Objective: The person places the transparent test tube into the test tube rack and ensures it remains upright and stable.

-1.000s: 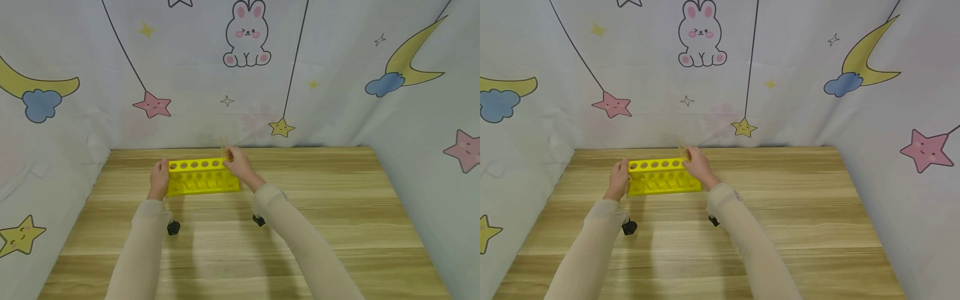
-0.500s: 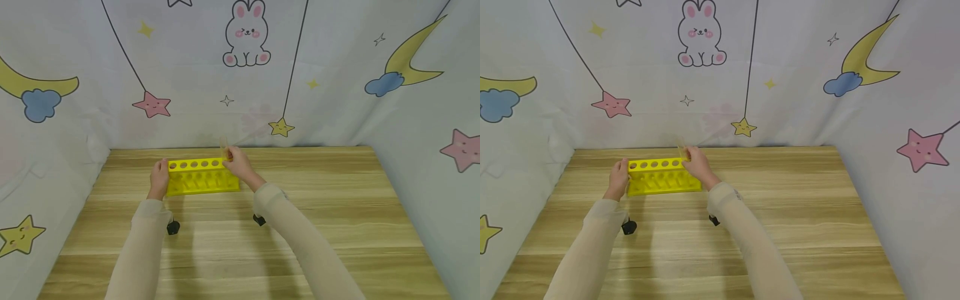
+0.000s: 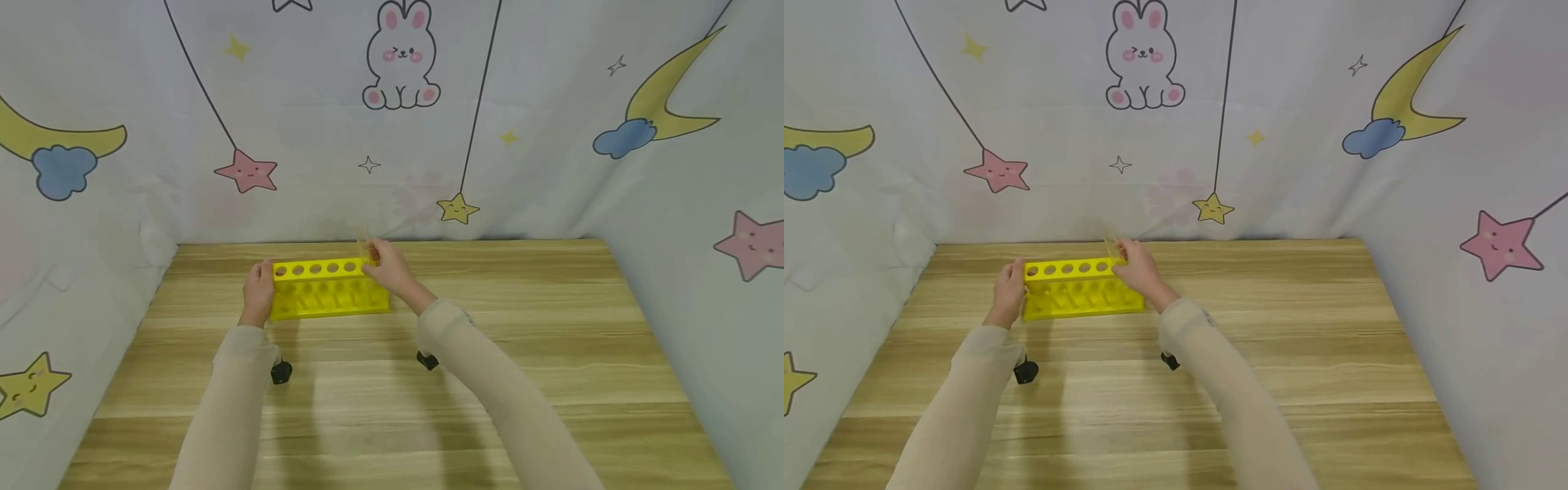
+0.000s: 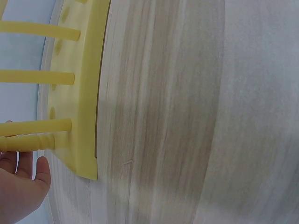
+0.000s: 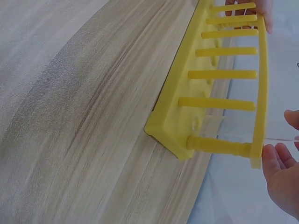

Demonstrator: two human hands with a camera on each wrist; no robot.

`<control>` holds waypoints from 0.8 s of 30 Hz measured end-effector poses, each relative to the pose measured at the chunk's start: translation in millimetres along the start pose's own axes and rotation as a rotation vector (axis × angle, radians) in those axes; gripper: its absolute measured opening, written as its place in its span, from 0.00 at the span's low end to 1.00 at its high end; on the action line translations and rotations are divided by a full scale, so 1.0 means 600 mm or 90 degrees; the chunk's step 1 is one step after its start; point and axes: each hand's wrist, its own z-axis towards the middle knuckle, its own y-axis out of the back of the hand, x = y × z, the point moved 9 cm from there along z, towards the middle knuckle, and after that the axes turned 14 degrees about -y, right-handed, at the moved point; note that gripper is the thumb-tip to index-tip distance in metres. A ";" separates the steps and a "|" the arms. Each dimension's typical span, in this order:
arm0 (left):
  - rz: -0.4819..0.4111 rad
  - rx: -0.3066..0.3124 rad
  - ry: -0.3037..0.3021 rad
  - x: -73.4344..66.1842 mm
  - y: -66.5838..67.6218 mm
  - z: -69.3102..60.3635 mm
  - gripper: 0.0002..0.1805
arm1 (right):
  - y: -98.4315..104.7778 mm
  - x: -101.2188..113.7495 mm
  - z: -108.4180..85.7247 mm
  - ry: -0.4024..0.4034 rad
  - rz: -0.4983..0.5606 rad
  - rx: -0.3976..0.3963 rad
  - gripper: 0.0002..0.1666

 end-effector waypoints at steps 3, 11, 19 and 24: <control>0.003 0.004 0.003 0.003 0.000 0.001 0.34 | 0.001 -0.001 -0.002 -0.001 0.002 0.004 0.22; -0.002 0.001 0.009 0.005 0.000 0.002 0.34 | 0.007 -0.010 -0.005 -0.007 0.027 0.019 0.26; -0.003 -0.004 0.009 0.007 -0.001 0.003 0.32 | 0.042 -0.014 -0.002 0.001 0.034 -0.007 0.23; -0.001 -0.003 0.013 0.007 -0.001 0.002 0.33 | 0.059 -0.019 -0.004 0.005 0.045 -0.014 0.22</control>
